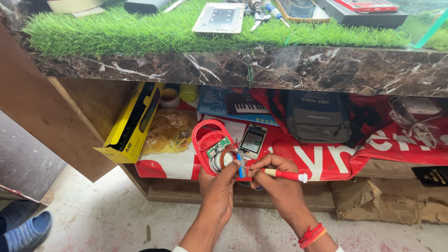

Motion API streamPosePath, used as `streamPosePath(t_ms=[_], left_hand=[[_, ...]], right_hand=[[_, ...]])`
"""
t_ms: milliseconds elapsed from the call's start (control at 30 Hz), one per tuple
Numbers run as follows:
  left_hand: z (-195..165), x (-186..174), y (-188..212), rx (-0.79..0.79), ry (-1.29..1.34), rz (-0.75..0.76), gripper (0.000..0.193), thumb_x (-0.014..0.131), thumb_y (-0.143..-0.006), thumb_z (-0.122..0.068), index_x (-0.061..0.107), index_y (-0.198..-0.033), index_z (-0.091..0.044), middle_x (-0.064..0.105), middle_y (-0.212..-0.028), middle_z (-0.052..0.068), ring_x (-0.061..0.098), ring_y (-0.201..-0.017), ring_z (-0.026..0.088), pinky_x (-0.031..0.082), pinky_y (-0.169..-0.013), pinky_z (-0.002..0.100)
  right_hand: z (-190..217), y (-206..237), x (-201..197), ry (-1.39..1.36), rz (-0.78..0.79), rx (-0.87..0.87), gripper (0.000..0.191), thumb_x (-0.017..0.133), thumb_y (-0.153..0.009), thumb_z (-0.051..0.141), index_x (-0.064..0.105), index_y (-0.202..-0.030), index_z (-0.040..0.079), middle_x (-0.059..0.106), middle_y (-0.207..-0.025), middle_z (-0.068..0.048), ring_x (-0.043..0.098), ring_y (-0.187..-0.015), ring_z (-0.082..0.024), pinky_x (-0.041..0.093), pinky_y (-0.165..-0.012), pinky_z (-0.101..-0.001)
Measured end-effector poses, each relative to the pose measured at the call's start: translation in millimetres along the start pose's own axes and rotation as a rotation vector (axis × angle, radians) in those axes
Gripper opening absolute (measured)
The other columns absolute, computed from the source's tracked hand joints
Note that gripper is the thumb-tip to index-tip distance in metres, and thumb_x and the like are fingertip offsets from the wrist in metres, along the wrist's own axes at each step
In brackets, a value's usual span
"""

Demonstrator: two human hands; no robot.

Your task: The person uses a screwdriver to open a red plastic device, then uses a blue plastic tool to adjust internal components and wires. The person repeatedly opens and closes the device while manipulating the internal parts.

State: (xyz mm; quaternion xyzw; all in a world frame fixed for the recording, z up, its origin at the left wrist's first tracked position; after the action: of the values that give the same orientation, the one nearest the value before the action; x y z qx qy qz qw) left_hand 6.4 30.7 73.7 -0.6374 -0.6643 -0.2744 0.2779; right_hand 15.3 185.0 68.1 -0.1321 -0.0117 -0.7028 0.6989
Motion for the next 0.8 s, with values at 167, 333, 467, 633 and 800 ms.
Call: streamPosePath(t_ms=[167, 333, 467, 633, 800], left_hand=[[-2.2, 0.6, -0.8, -0.002, 0.001, -0.020, 0.038, 0.071, -0.081, 0.004, 0.063, -0.117, -0.006, 0.070, -0.105, 0.006, 0.069, -0.093, 0.016, 0.058, -0.080, 0.033], [-3.5, 1.6, 1.1, -0.021, -0.009, -0.045, 0.040, 0.071, -0.080, 0.004, 0.063, -0.117, -0.008, 0.070, -0.105, 0.004, 0.068, -0.094, 0.015, 0.057, -0.081, 0.033], [-3.3, 1.9, -0.3, -0.004, 0.002, -0.025, 0.038, 0.070, -0.081, 0.005, 0.063, -0.117, -0.006, 0.071, -0.105, 0.006, 0.069, -0.094, 0.017, 0.057, -0.082, 0.034], [-1.8, -0.1, -1.0, -0.014, 0.018, -0.040, 0.036, 0.069, -0.082, 0.005, 0.062, -0.116, -0.006, 0.070, -0.105, 0.006, 0.068, -0.094, 0.016, 0.057, -0.082, 0.034], [-2.3, 0.4, -1.3, -0.008, 0.018, -0.033, 0.036, 0.068, -0.081, 0.005, 0.062, -0.116, -0.003, 0.071, -0.104, 0.009, 0.071, -0.094, 0.020, 0.059, -0.081, 0.035]], right_hand=[[0.6, -0.3, 1.0, -0.007, 0.027, -0.016, 0.006, 0.066, -0.085, -0.007, 0.068, -0.088, -0.004, 0.073, -0.081, -0.011, 0.070, -0.068, -0.015, 0.060, -0.064, -0.0285], [0.9, 0.3, 1.5, -0.020, 0.003, -0.006, 0.005, 0.066, -0.085, -0.007, 0.068, -0.088, -0.003, 0.074, -0.082, -0.010, 0.069, -0.067, -0.015, 0.059, -0.063, -0.0282], [3.2, 0.2, 2.6, -0.025, 0.030, -0.029, 0.005, 0.067, -0.084, -0.007, 0.068, -0.088, -0.004, 0.073, -0.080, -0.011, 0.070, -0.068, -0.015, 0.059, -0.063, -0.0283], [2.9, 0.4, 3.2, -0.007, -0.019, 0.011, 0.005, 0.067, -0.084, -0.006, 0.068, -0.088, -0.003, 0.074, -0.080, -0.010, 0.069, -0.066, -0.015, 0.059, -0.062, -0.0283], [4.7, 1.2, 2.8, 0.004, 0.032, -0.032, 0.006, 0.065, -0.084, -0.007, 0.068, -0.088, -0.004, 0.073, -0.080, -0.011, 0.070, -0.067, -0.015, 0.060, -0.063, -0.0286]])
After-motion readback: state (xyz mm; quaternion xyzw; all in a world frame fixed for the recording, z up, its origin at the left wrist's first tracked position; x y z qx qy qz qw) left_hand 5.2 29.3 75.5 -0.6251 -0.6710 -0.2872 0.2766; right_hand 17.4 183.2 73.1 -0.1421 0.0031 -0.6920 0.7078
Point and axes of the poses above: each hand's wrist, its own y-axis away from the middle knuckle, its own x-axis out of the palm, z = x × y, the point moved 2 cm from there along -y, towards the middle knuckle
